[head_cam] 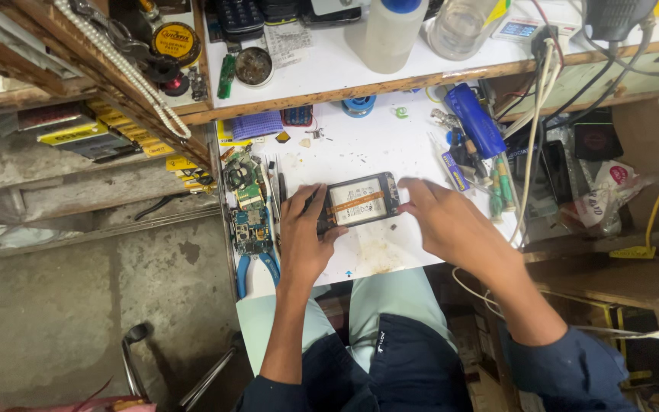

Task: The person works on a smartphone at a cluttered repair bench. They hold the phone, use a red-handled screwdriver to pry and work around the opened screen and battery area, manipulate internal components, then lift the phone and test it with the flashlight turned on.

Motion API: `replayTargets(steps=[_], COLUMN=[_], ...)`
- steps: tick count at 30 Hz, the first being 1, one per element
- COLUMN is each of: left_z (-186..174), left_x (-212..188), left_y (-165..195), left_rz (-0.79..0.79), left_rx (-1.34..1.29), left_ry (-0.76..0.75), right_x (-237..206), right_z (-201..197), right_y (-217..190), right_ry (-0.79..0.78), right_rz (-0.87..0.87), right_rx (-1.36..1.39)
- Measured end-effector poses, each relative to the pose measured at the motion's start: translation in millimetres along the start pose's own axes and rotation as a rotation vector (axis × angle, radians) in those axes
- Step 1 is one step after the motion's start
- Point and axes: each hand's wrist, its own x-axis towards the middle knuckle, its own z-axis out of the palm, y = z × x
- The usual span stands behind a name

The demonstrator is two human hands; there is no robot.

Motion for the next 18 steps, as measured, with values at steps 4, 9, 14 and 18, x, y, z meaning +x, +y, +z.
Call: replayTargets(steps=[4,9,14,18], left_z=[-1.9,-4.2,-1.8,0.0], left_x=[-0.4,1.8,1.3,2.4], left_y=[0.5,3.0,0.8,0.2], left_rz=[0.041,-0.03,-0.018,-0.027], left_rx=[0.004,-0.002,0.0,0.003], left_ry=[0.018,-0.013,-0.01,-0.019], right_x=[2.5,3.0,2.9,6.8], right_z=[-4.3,-9.7,-10.8,-7.5], right_y=[-0.7,-5.6,-0.9,2.1], right_ry=[-0.088,-0.073,0.033,-0.038], right_rz=[0.238,0.139,-0.106,0.093], right_rx=[-0.074,0.045,0.179,0.06])
